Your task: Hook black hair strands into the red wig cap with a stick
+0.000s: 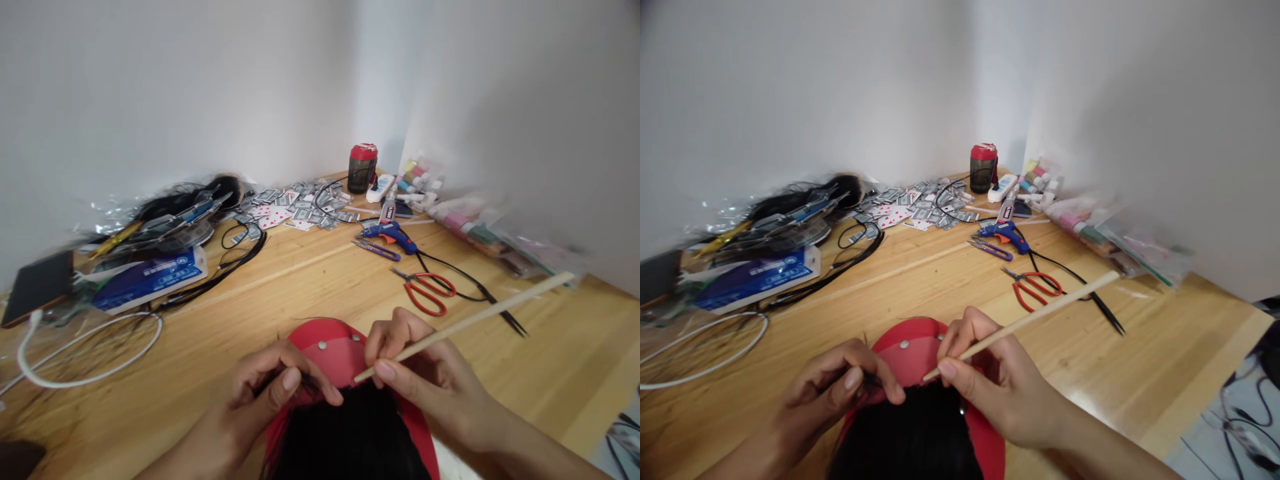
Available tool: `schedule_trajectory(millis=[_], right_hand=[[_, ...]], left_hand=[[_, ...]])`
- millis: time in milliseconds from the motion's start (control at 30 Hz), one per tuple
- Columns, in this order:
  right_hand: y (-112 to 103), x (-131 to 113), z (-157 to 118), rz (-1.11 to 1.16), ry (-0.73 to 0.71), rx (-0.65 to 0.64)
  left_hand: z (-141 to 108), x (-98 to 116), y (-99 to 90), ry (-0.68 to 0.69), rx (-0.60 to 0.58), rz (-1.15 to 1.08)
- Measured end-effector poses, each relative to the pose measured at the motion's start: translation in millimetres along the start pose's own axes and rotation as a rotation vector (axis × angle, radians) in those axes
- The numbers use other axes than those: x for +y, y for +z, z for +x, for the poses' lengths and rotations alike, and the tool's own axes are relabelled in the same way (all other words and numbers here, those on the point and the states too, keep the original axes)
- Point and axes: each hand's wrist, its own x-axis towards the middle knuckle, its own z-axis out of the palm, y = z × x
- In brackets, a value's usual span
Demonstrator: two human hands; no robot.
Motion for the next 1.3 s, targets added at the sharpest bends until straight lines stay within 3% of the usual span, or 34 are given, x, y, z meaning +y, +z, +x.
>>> schedule_trajectory(millis=[633, 933, 1300], right_hand=[[6.1, 7.6, 0.0, 0.046, -0.014, 0.113], [16.7, 11.8, -8.8, -0.201, -0.27, 0.19], [14.5, 10.6, -8.9, -0.268, -0.312, 0.138]], left_hand=[[-0.1, -1.2, -1.3, 0.008, 0.007, 0.01], [2.3, 3.9, 4.7, 0.006, 0.025, -0.065], [0.6, 6.8, 3.5, 0.03, 0.013, 0.092]])
